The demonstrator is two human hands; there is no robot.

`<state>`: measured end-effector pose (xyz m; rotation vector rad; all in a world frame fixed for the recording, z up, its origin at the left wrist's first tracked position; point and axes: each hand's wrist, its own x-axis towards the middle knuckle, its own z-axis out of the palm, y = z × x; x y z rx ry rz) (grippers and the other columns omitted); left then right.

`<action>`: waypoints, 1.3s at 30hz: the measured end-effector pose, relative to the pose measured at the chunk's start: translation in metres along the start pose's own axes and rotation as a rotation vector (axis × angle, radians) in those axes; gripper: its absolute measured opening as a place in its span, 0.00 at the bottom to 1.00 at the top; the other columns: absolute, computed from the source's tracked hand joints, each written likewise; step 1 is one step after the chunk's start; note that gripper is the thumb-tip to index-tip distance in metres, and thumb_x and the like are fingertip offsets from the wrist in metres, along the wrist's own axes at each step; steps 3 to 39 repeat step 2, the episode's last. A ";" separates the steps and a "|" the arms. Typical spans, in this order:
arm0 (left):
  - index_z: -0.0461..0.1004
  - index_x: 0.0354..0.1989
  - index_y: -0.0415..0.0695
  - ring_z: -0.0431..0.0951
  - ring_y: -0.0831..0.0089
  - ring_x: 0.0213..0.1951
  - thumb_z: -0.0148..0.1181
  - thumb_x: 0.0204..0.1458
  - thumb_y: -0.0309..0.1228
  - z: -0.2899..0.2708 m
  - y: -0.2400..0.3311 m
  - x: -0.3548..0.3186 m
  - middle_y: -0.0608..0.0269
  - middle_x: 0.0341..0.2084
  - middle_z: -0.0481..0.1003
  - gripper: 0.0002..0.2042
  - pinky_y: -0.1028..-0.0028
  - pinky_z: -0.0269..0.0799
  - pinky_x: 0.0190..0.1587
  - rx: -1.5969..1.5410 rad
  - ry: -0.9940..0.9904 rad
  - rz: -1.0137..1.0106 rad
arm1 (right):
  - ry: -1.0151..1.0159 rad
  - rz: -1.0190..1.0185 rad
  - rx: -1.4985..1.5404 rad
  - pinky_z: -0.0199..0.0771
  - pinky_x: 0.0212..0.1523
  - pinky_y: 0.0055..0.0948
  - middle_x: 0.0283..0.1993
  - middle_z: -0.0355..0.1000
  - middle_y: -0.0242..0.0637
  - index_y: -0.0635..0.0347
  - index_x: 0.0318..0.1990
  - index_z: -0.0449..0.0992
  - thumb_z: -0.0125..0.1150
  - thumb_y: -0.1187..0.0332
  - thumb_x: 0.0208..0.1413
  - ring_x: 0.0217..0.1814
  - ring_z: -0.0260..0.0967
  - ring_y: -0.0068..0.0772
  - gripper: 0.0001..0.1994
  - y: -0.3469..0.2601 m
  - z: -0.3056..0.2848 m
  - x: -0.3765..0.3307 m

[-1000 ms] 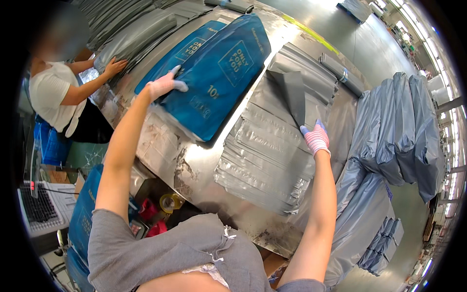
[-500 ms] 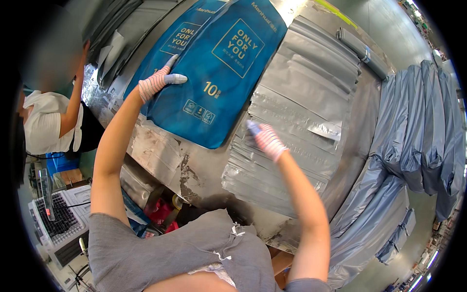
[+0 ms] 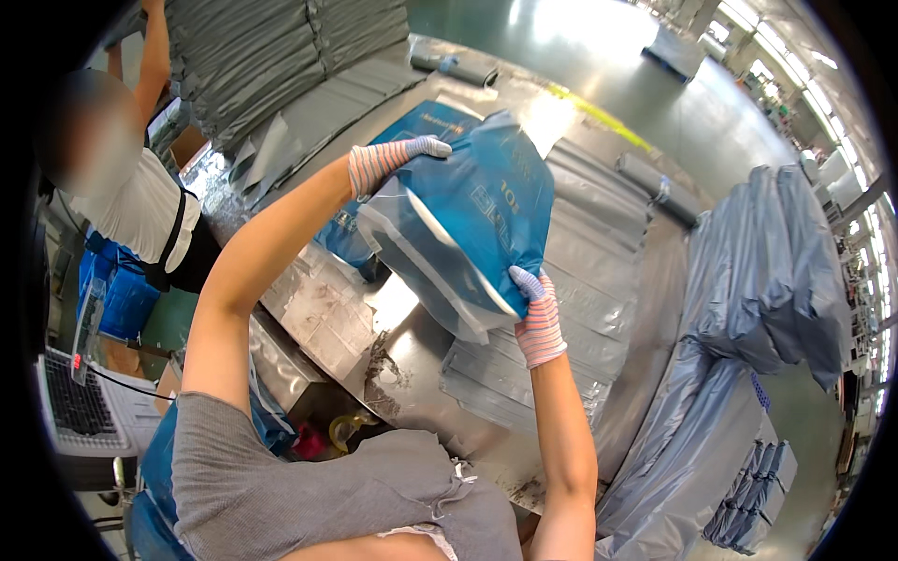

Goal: The person places folded gray items into blue poly mailers labeled 'ONLY FOR YOU', seals them, and stacks the finished packages on a metal table. The person also places some sealed packages into a cardboard box.

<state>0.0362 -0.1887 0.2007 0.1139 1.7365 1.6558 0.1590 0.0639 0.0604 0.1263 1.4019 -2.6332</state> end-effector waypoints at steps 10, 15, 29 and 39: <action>0.50 0.63 0.46 0.61 0.68 0.57 0.64 0.40 0.46 0.021 0.009 -0.020 0.62 0.57 0.60 0.42 0.72 0.49 0.62 0.061 0.020 0.021 | -0.042 -0.025 -0.034 0.71 0.50 0.33 0.42 0.73 0.38 0.65 0.48 0.68 0.61 0.64 0.46 0.44 0.71 0.38 0.22 -0.020 -0.003 -0.020; 0.50 0.63 0.46 0.61 0.68 0.57 0.64 0.40 0.46 0.021 0.009 -0.020 0.62 0.57 0.60 0.42 0.72 0.49 0.62 0.061 0.020 0.021 | -0.042 -0.025 -0.034 0.71 0.50 0.33 0.42 0.73 0.38 0.65 0.48 0.68 0.61 0.64 0.46 0.44 0.71 0.38 0.22 -0.020 -0.003 -0.020; 0.50 0.63 0.46 0.61 0.68 0.57 0.64 0.40 0.46 0.021 0.009 -0.020 0.62 0.57 0.60 0.42 0.72 0.49 0.62 0.061 0.020 0.021 | -0.042 -0.025 -0.034 0.71 0.50 0.33 0.42 0.73 0.38 0.65 0.48 0.68 0.61 0.64 0.46 0.44 0.71 0.38 0.22 -0.020 -0.003 -0.020; 0.50 0.63 0.46 0.61 0.68 0.57 0.64 0.40 0.46 0.021 0.009 -0.020 0.62 0.57 0.60 0.42 0.72 0.49 0.62 0.061 0.020 0.021 | -0.042 -0.025 -0.034 0.71 0.50 0.33 0.42 0.73 0.38 0.65 0.48 0.68 0.61 0.64 0.46 0.44 0.71 0.38 0.22 -0.020 -0.003 -0.020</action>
